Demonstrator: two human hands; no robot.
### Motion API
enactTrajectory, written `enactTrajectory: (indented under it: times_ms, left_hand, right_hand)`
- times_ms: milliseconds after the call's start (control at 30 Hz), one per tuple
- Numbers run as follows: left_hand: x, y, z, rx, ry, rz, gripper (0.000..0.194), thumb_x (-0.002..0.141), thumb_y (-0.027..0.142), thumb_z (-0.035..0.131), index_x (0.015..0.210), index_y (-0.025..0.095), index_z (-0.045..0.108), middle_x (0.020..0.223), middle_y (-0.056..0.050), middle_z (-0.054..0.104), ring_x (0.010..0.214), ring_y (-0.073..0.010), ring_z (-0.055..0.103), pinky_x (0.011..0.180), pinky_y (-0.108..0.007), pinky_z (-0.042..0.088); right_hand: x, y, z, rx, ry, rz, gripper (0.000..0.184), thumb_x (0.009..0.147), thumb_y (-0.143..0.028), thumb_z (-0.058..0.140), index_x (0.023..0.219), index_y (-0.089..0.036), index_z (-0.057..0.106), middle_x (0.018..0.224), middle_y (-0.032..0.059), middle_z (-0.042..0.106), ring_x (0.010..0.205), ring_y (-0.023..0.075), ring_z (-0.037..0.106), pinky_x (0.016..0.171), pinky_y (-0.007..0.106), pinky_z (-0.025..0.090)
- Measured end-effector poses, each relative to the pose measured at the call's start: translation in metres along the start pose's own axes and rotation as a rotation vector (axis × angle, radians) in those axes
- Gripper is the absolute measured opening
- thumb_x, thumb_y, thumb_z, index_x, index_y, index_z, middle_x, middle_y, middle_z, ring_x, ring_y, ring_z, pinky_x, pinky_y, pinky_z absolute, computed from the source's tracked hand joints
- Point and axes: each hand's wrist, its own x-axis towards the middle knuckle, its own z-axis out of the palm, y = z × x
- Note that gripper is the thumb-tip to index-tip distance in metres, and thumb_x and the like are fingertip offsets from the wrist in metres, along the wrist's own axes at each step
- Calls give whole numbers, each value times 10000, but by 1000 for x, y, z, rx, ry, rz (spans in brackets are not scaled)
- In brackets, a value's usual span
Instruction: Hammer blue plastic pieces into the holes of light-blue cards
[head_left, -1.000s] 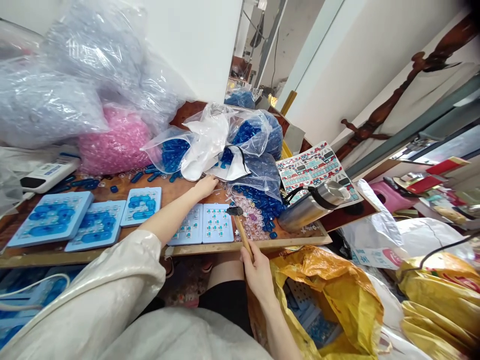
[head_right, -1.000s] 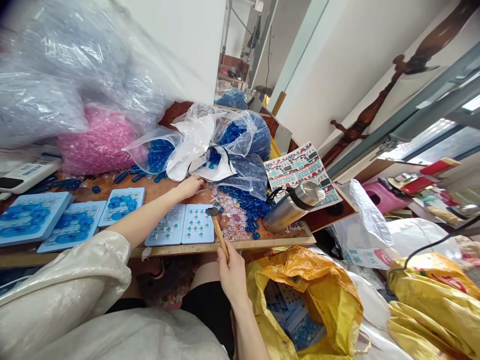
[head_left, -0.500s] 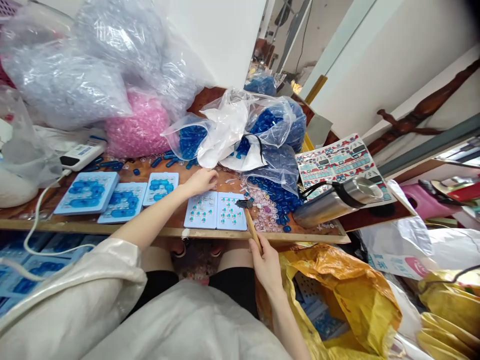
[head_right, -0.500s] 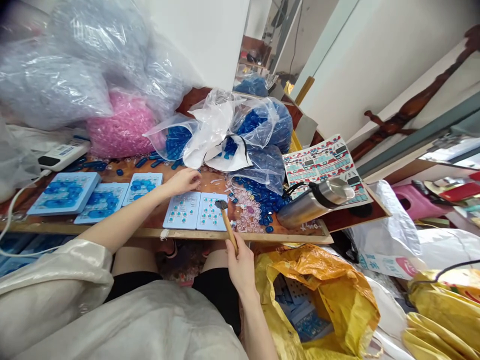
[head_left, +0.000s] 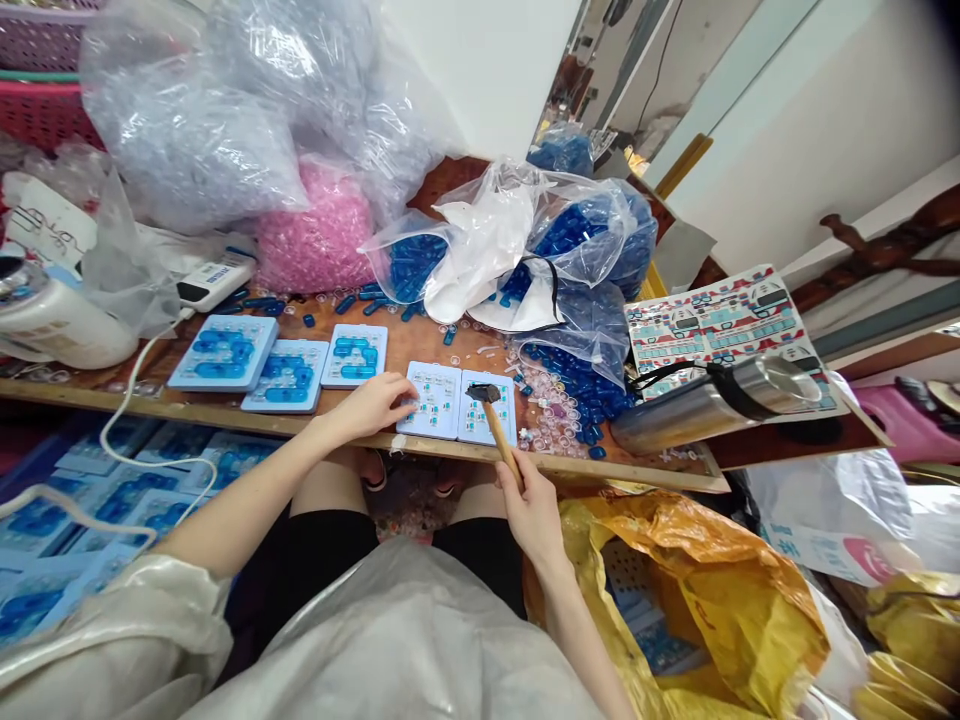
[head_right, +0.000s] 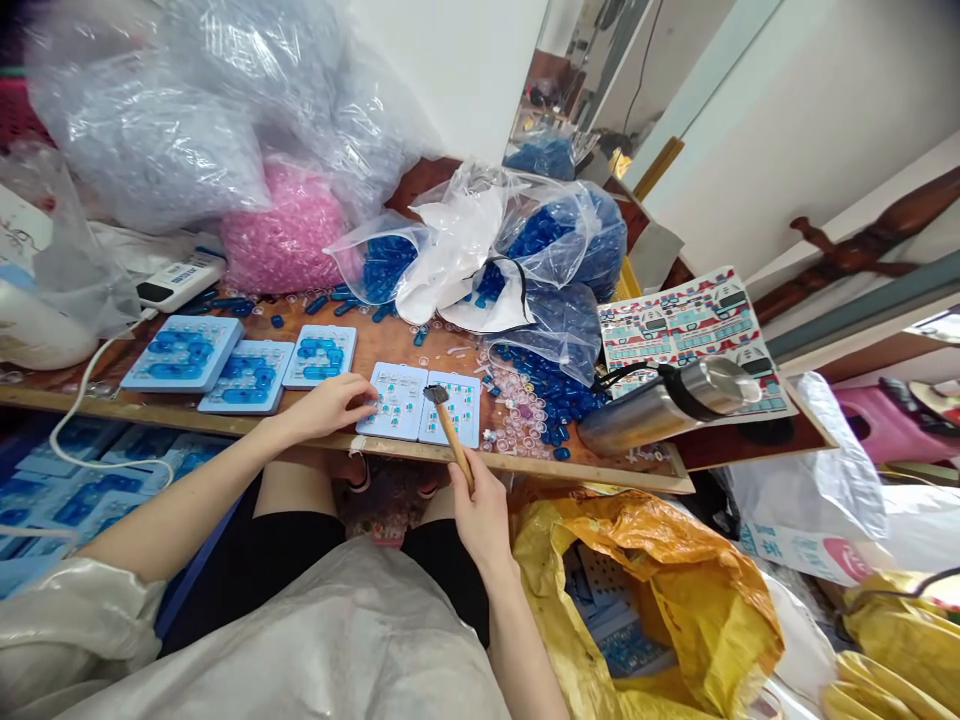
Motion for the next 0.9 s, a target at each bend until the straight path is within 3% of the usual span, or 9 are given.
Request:
enactTrajectory:
  times_ms: [233,367,433,667,767,900]
  left_hand:
    - [-1,-1,10,-19,73,16,218,835,352,495,889,152,559,903,-58,585,864,-171,527,770,-272,404]
    - [2,-1,12,-33,81,-36,228,805,369,537,783,142,536,808,-50,578,775,-163,527,691,-257,395]
    - [2,-1,11,-71,69,-51,231,794,373,551,769,143,542,783,-39,581,744,-152,532,674,-247,391]
    - [3,-2,-3,-242,-48,-86,242,773,381,549,810,143,575,766,-25,613,674,-122,562,634,-211,404]
    - [6,0,-7,-188,-76,-73,242,766,376,548,812,140,581,770,-34,619,687,-130,566,644,-212,401]
    - [13,4,-10,-97,-134,-84,215,751,350,565,793,141,589,751,-37,622,686,-143,562,618,-211,376]
  right_hand:
    - [5,-32,8,3,-89,-172,355,902,-347,351,1152,-160,522,924,70,627,797,162,578,719,244,421]
    - [10,-47,20,-159,-214,-152,313,904,-312,329,1092,-168,533,874,74,630,781,188,578,676,259,402]
    - [12,-49,21,-187,-224,-140,302,905,-316,329,1075,-172,533,865,69,628,776,189,575,668,259,392]
    - [14,-41,2,-32,-52,-120,343,903,-369,341,1091,-151,527,734,31,594,653,149,538,610,230,380]
    - [10,-37,2,-34,-81,-131,341,906,-355,338,1106,-155,529,750,34,605,666,150,546,624,231,389]
    - [7,-40,13,-121,-189,-167,322,908,-324,336,1142,-193,514,956,61,624,834,186,580,700,253,402]
